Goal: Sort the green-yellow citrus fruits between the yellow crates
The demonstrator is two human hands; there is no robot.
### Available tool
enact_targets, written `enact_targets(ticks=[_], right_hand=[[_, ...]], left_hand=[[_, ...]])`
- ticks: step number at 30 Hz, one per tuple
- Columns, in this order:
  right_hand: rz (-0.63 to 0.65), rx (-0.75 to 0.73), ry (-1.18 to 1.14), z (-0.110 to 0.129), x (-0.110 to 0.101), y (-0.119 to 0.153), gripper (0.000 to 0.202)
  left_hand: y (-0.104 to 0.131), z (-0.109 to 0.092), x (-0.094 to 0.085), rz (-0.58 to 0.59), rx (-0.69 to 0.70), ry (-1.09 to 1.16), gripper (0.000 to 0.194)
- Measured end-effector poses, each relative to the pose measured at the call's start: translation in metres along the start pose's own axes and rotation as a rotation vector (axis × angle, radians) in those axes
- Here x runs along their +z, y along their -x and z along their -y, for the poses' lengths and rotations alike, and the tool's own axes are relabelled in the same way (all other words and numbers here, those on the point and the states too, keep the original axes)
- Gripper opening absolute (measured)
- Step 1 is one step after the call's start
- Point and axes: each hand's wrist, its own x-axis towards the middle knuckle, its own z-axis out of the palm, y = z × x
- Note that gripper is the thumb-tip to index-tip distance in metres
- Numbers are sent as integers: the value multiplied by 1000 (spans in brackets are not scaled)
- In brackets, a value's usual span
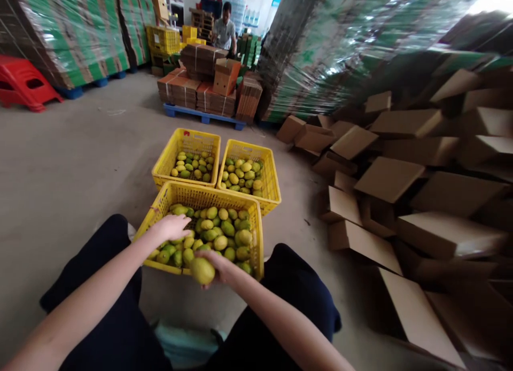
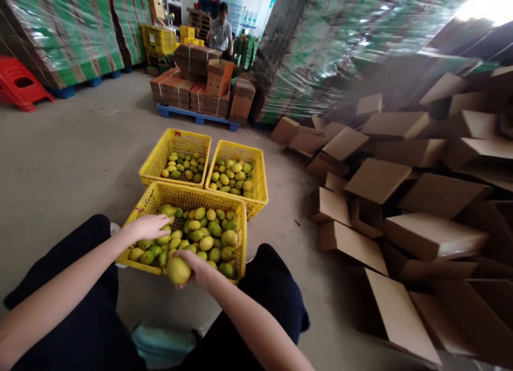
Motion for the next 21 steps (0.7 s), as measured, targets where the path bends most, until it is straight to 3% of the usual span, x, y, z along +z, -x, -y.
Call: enact_targets(ticks=[4,5,8,11,16,18,21], right_hand=[[-235,-178,-321,56,-65,-4,42],[-368,-284,-552,68,-80,-3,39],[-480,-355,-659,87,-105,7,27],[-414,-307,-472,83,-95,16,20],[-274,-209,-65,60,-47,16,13],[-200,-203,288,46,-30,18,9],[-19,-209,1018,22,-7,28,23]], left_hand=[[10,-6,-1,36,-35,-128,48],[12,-7,-1,35,-36,-144,49],[13,-10,-1,53,4,-150,50],[5,-10,4,78,9,-100,47],[-18,4,30,146,-52,-36,38],[-26,9,48,172,-78,-6,32],[-34,12,80,196,-103,55,28]])
